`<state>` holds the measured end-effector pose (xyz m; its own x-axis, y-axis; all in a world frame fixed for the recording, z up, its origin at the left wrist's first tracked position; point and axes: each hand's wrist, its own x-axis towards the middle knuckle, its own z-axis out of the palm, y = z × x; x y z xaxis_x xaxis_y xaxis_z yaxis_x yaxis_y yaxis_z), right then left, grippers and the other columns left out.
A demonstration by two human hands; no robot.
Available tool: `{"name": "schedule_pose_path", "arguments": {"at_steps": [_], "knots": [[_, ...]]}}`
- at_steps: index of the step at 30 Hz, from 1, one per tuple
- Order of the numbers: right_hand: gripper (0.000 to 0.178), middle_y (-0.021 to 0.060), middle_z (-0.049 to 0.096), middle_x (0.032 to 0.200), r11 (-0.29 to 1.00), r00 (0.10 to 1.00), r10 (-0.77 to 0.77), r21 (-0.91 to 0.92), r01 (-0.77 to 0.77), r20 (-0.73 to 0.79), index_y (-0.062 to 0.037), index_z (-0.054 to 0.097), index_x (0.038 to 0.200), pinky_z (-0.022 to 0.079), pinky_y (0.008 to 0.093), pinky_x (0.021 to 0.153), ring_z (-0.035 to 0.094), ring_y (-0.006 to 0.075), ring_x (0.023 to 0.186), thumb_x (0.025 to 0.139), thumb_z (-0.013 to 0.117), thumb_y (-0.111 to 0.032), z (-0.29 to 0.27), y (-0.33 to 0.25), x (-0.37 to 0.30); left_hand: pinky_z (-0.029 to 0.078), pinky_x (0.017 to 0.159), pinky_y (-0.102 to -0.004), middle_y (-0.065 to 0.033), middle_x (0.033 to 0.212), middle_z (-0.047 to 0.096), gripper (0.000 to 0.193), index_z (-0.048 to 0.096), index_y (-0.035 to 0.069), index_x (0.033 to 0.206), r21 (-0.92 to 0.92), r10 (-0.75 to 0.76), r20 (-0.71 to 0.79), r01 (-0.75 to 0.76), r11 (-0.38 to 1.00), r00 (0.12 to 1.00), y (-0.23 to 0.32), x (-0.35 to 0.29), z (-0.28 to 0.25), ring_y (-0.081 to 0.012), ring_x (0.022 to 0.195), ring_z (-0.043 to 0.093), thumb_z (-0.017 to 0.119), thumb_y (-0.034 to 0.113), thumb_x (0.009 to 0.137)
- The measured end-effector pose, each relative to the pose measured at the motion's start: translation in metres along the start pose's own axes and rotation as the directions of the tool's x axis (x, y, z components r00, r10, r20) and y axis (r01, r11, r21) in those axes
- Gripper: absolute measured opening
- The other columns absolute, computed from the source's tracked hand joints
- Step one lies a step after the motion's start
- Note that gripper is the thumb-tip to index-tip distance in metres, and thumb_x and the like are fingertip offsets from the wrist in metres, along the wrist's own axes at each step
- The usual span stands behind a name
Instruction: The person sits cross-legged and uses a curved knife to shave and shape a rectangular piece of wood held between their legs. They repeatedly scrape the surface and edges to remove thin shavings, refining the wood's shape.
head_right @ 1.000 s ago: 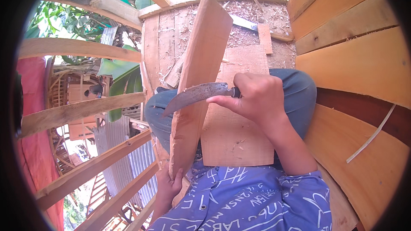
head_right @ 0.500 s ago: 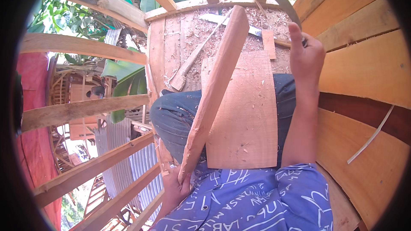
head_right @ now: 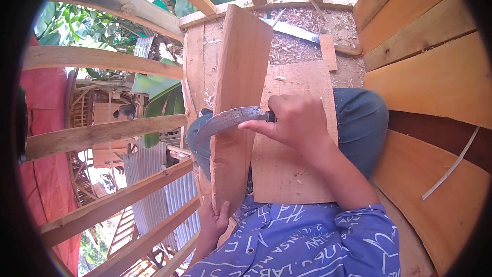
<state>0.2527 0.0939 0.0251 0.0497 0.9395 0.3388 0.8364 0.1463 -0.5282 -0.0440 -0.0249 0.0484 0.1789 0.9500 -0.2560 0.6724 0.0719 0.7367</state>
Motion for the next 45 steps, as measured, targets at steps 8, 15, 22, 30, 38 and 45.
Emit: {"name": "schedule_pose_path", "arguments": {"at_steps": [8, 15, 22, 30, 38, 45], "knots": [[0.071, 0.0058, 0.046, 0.047, 0.991, 0.98, 0.001, -0.129, -0.027, -0.2, -0.009, 0.044, 0.05, 0.039, 0.0355, 0.041, 0.051, 0.024, 0.042, 0.068, 0.064, -0.075, 0.003, 0.03, 0.027, 0.051, 0.064, -0.0393, -0.0227, 0.077, 0.066, 0.028, 0.061, -0.004, 0.107, -0.005, 0.033, -0.03, -0.033, 0.999, 0.999, -0.007, 0.0, 0.004, -0.0353, 0.072, 0.068, 0.064, 0.008, 0.083], [0.075, 0.0097, 0.051, 0.049, 0.87, 0.811, 0.488, 0.113, -0.479, -0.322, -0.0001, 0.057, 0.058, 0.04, 0.037, 0.047, 0.051, 0.0244, 0.044, 0.08, 0.059, -0.072, -0.011, 0.072, 0.048, 0.053, 0.082, -0.0441, -0.0203, 0.079, 0.067, 0.028, 0.062, -0.003, 0.107, 0.096, 0.11, 0.001, -0.109, 0.989, 0.994, -0.016, -0.005, 0.005, -0.0379, 0.073, 0.067, 0.065, 0.007, 0.081], [0.068, 0.0063, 0.04, 0.044, 0.951, 0.925, 0.296, 0.159, -0.264, -0.238, -0.0018, 0.051, 0.054, 0.032, 0.0358, 0.043, 0.039, 0.0198, 0.04, 0.082, 0.064, -0.063, -0.048, 0.052, 0.033, 0.053, 0.076, -0.0433, -0.0223, 0.082, 0.066, 0.028, 0.062, -0.005, 0.106, 0.07, -0.052, -0.03, 0.054, 0.996, 0.998, -0.002, -0.009, 0.01, -0.0388, 0.072, 0.066, 0.065, 0.007, 0.081], [0.066, 0.0092, 0.052, 0.047, 0.997, 0.999, -0.044, 0.068, 0.042, 0.031, -0.007, 0.054, 0.054, 0.044, 0.0364, 0.043, 0.057, 0.0255, 0.045, 0.072, 0.066, -0.069, 0.005, 0.006, -0.001, 0.051, 0.069, -0.0411, -0.025, 0.084, 0.066, 0.028, 0.061, -0.006, 0.106, 0.015, -0.014, -0.025, 0.014, 1.0, 1.0, 0.003, -0.002, 0.006, -0.0386, 0.077, 0.067, 0.064, 0.008, 0.082], [0.069, 0.0089, 0.049, 0.049, 0.999, 0.996, 0.008, -0.031, -0.011, -0.084, -0.0063, 0.05, 0.056, 0.041, 0.0359, 0.044, 0.053, 0.0251, 0.044, 0.069, 0.066, -0.072, 0.017, 0.033, 0.043, 0.051, 0.067, -0.0403, -0.0243, 0.082, 0.066, 0.026, 0.061, -0.006, 0.104, 0.03, 0.025, -0.042, -0.024, 0.999, 0.999, 0.0, -0.002, 0.008, -0.0372, 0.076, 0.068, 0.063, 0.009, 0.083], [0.074, 0.0108, 0.052, 0.047, 0.939, 0.918, 0.343, 0.038, -0.342, -0.198, -0.0024, 0.058, 0.057, 0.044, 0.0388, 0.047, 0.055, 0.0273, 0.045, 0.078, 0.057, -0.074, 0.012, 0.055, 0.074, 0.051, 0.065, -0.04, -0.0234, 0.081, 0.066, 0.028, 0.061, -0.005, 0.106, -0.033, -0.077, -0.019, 0.076, 0.997, 0.997, 0.003, -0.008, 0.01, -0.0368, 0.073, 0.068, 0.064, 0.009, 0.083]]}}
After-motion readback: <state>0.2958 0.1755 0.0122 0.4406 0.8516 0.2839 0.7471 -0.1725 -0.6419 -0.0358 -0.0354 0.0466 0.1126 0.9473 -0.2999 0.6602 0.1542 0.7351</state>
